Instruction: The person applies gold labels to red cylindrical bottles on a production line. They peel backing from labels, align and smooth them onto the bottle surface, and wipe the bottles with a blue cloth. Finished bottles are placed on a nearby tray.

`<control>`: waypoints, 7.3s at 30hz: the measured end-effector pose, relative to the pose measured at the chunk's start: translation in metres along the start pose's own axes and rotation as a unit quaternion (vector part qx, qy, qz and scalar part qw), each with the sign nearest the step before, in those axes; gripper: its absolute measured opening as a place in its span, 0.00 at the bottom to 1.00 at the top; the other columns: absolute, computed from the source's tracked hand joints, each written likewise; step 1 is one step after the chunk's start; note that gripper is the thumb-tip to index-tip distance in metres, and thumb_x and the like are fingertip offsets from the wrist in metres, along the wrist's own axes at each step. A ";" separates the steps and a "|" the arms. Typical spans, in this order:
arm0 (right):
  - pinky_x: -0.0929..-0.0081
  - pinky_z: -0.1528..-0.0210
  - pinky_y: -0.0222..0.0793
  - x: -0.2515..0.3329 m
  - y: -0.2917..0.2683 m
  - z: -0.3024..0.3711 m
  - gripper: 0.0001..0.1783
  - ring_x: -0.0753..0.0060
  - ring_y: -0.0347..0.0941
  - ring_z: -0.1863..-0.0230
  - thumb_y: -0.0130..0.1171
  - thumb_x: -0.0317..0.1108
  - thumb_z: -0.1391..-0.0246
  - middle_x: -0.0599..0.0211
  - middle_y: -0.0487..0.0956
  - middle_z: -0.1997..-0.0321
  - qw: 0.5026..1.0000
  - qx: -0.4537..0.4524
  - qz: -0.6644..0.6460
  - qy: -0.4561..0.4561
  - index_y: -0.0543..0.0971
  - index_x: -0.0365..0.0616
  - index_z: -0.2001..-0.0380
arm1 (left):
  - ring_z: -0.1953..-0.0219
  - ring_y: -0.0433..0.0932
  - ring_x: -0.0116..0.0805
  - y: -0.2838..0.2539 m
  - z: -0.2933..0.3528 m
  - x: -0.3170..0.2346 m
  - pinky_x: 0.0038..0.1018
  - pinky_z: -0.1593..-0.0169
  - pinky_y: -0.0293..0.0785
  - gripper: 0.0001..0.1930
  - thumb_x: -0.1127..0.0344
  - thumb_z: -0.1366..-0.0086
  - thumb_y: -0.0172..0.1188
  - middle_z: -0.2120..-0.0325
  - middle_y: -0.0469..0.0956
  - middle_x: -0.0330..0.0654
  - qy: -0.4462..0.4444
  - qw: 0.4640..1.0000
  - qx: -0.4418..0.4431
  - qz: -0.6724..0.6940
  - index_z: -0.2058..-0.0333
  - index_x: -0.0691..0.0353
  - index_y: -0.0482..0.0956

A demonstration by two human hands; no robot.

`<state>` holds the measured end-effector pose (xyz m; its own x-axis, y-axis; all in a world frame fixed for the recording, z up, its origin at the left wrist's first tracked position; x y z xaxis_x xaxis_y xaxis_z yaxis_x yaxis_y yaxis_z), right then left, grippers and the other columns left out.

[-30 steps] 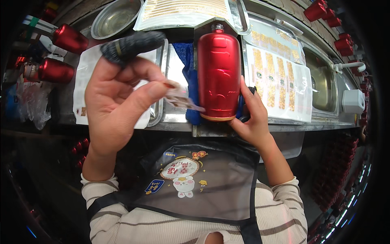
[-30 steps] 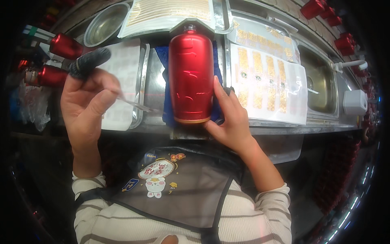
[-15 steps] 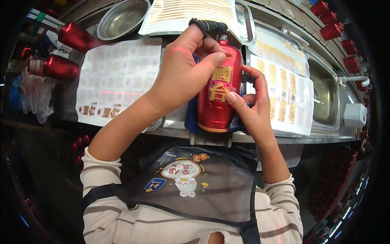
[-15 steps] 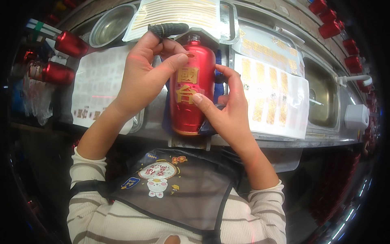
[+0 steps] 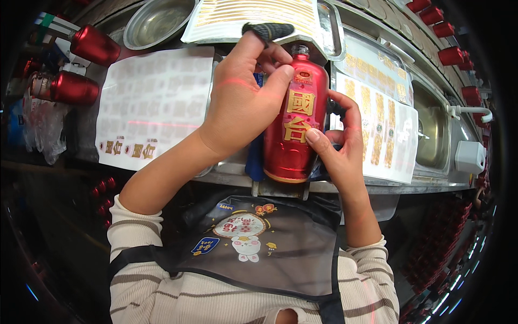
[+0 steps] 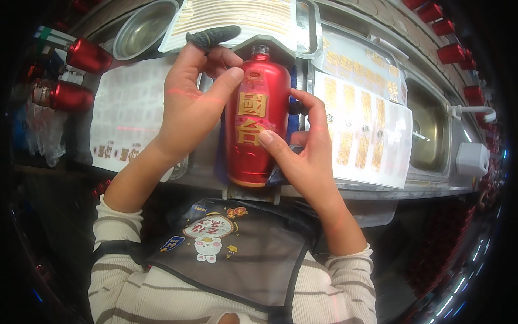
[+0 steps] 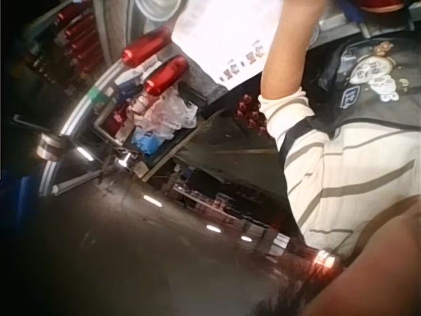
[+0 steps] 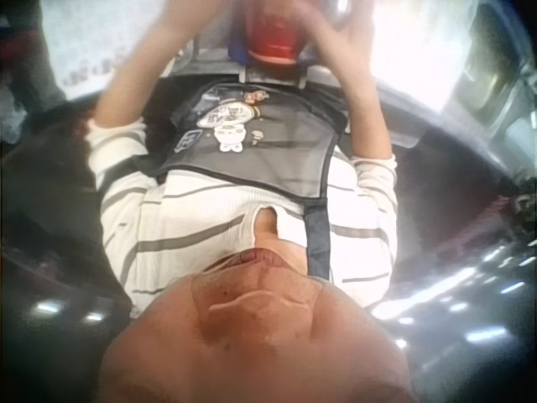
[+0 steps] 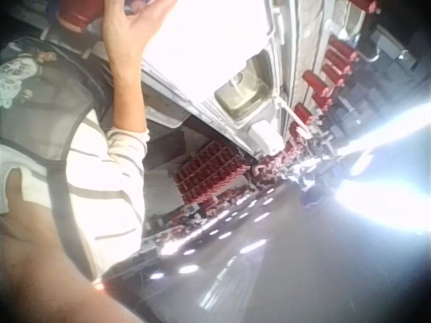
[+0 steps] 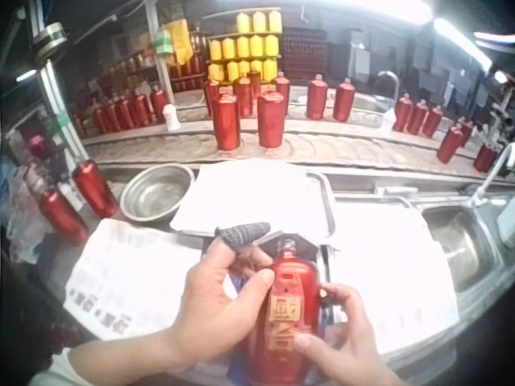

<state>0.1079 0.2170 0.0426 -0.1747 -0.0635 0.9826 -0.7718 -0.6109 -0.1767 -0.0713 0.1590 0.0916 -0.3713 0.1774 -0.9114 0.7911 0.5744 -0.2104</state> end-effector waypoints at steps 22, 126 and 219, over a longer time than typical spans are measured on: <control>0.68 0.66 0.70 0.053 0.006 -0.010 0.35 0.60 0.63 0.69 0.68 0.48 0.48 0.55 0.79 0.65 0.915 0.046 0.340 -0.211 0.74 0.63 0.36 | 0.53 0.80 0.38 0.027 0.075 0.027 0.33 0.51 0.76 0.28 0.62 0.37 0.69 0.54 0.79 0.53 -0.136 0.977 0.043 0.158 0.46 0.70 0.66; 0.87 0.67 0.70 0.005 0.008 -0.056 0.18 0.85 0.77 0.68 0.63 0.30 0.40 0.64 0.79 0.58 0.989 0.030 -0.133 0.056 0.70 0.41 0.50 | 0.55 0.81 0.29 0.032 0.018 0.041 0.24 0.54 0.79 0.20 0.66 0.34 0.66 0.55 0.81 0.52 -0.259 0.917 -0.025 0.301 0.54 0.71 0.65; 0.82 0.62 0.76 -0.012 0.005 -0.026 0.24 0.77 0.79 0.60 0.64 0.34 0.40 0.59 0.70 0.47 0.984 -0.030 -0.162 0.072 0.65 0.41 0.47 | 0.55 0.80 0.29 0.032 0.038 0.027 0.25 0.54 0.78 0.22 0.65 0.36 0.68 0.56 0.80 0.50 -0.212 0.956 -0.015 0.203 0.52 0.70 0.68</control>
<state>0.0903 0.2351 0.0286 0.0039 0.2422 0.9702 -0.8348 -0.5334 0.1365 -0.0380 0.1520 0.0468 0.1987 0.0553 -0.9785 0.8115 0.5506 0.1959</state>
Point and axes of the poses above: each hand's wrist, its own z-axis away from the middle knuckle, its own y-axis out of the palm, x = y × z, the point moved 9 cm from there along -z, towards the middle knuckle
